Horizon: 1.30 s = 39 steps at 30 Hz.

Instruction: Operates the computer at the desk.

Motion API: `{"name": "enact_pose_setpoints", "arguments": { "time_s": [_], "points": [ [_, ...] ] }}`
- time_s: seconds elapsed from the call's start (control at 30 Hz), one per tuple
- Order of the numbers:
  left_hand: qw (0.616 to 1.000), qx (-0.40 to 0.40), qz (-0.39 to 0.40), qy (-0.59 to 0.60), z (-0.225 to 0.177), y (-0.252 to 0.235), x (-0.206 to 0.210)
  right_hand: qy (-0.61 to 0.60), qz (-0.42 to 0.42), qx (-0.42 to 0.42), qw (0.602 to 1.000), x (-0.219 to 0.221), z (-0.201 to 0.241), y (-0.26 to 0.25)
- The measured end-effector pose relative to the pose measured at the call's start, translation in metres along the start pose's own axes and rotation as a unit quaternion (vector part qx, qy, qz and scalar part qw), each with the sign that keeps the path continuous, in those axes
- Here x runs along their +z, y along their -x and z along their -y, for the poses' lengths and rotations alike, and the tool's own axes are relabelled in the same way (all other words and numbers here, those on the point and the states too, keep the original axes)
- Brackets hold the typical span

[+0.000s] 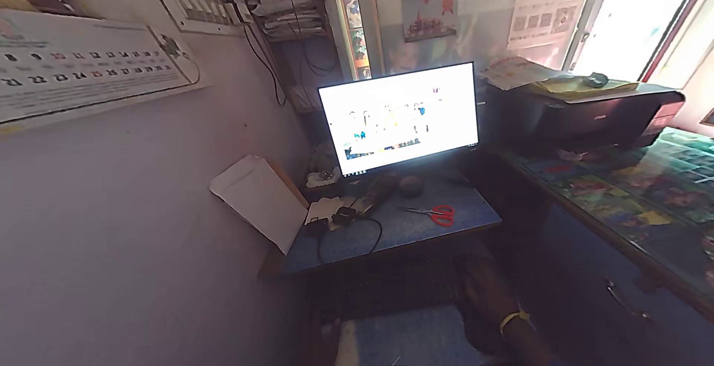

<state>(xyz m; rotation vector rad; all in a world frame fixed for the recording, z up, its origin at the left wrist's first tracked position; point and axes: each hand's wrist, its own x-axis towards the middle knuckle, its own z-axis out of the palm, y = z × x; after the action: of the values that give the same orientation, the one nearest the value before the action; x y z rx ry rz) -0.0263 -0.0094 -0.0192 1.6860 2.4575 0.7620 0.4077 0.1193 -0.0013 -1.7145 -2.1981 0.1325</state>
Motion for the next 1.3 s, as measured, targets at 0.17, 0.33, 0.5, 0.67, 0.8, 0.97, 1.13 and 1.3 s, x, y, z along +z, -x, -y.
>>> {"name": "enact_pose_setpoints", "arguments": {
  "time_s": [0.17, 0.33, 0.5, 0.67, 0.8, 0.97, 1.13, 1.3],
  "points": [
    [1.0, 0.001, 0.0, -0.001, -0.0008, 0.0001, -0.0015, 0.004, -0.015, 0.022, 1.0, -0.0005, 0.0032, 0.0],
    [1.0, 0.001, 0.003, 0.002, -0.0021, 0.0007, -0.0025, 0.009, -0.004, 0.064, 0.998, -0.003, 0.0053, -0.0007],
    [1.0, 0.0, 0.003, 0.002, -0.0022, -0.0007, -0.0012, 0.016, -0.022, 0.06, 0.998, -0.0019, 0.0036, -0.001],
    [1.0, -0.001, 0.005, 0.008, -0.0016, -0.0011, 0.0005, 0.029, -0.024, 0.03, 0.999, 0.0005, 0.0015, -0.0003],
    [1.0, -0.001, 0.004, 0.007, -0.0012, -0.0024, 0.0011, 0.026, -0.029, 0.015, 0.999, -0.0015, 0.002, 0.0004],
    [1.0, 0.0, 0.0, 0.008, -0.001, -0.0012, 0.0024, 0.022, -0.024, 0.01, 0.999, -0.0001, 0.0004, 0.0014],
    [1.0, 0.004, -0.009, 0.006, 0.0006, -0.0006, 0.003, 0.009, -0.028, 0.015, 0.999, -0.0005, 0.0012, 0.0007],
    [1.0, 0.002, -0.007, 0.01, 0.0004, -0.0018, 0.0031, 0.012, -0.047, 0.028, 0.998, 0.0033, 0.0006, -0.0011]
  ]
}}
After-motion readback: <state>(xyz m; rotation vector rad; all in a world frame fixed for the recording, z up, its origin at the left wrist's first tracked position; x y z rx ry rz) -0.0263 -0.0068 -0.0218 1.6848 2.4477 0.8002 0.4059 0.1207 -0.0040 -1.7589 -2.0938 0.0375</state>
